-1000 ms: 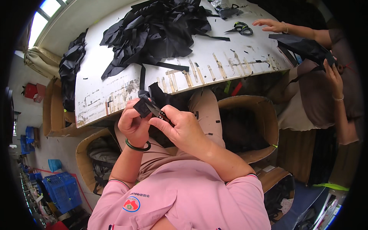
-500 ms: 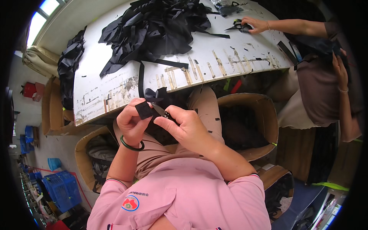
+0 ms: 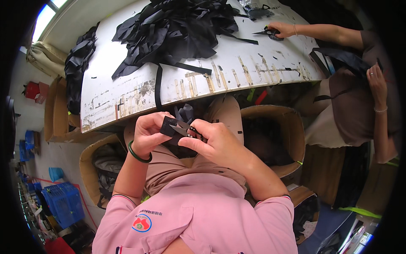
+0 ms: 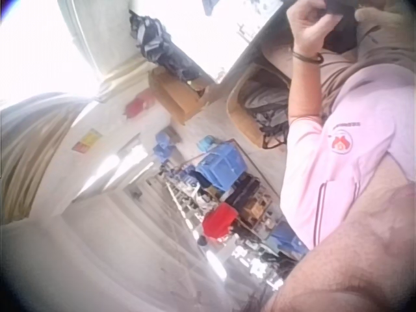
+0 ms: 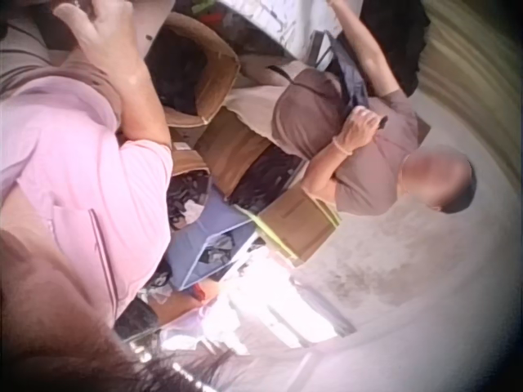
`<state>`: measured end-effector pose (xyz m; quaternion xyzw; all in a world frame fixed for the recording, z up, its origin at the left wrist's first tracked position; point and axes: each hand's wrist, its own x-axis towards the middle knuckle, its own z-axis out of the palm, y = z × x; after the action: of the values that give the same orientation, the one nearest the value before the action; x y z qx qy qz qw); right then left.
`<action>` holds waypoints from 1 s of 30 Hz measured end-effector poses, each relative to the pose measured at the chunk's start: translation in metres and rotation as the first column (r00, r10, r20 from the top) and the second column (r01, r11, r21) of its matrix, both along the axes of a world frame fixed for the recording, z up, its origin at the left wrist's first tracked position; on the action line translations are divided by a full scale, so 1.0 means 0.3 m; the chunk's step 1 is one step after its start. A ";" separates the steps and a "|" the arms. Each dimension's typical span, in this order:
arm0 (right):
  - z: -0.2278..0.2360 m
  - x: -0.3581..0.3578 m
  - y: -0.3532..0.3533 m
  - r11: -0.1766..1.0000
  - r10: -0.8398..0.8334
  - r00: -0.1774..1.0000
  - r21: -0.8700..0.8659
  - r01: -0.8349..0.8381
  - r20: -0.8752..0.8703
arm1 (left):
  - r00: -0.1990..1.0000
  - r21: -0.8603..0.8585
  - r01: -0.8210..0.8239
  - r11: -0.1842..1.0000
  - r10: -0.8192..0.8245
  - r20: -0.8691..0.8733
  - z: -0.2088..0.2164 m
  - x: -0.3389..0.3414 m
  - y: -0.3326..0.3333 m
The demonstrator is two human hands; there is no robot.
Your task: Manually trim excess material from black fabric pieces using hand-held snips or scissors.
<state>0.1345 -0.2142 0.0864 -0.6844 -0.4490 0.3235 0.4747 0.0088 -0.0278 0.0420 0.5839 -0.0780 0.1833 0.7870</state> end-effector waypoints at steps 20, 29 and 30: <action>-0.033 0.020 -0.032 0.996 0.088 0.991 -0.029 -0.086 0.099 | 0.959 -0.018 0.266 0.964 -0.267 -0.091 -0.001 -0.003 0.023; -0.003 0.036 -0.049 0.969 0.240 0.971 -0.071 -0.238 0.019 | 0.807 -0.334 0.484 0.809 -0.560 -0.187 0.002 0.005 0.056; 0.002 0.037 -0.050 0.961 0.265 0.964 -0.086 -0.261 0.030 | 0.773 -0.365 0.499 0.786 -0.594 -0.221 0.010 0.007 0.056</action>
<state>0.1456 -0.2291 0.0870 -0.6438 -0.5321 0.3875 0.3901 0.0110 -0.0110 0.0450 0.4373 -0.0882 -0.1454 0.8831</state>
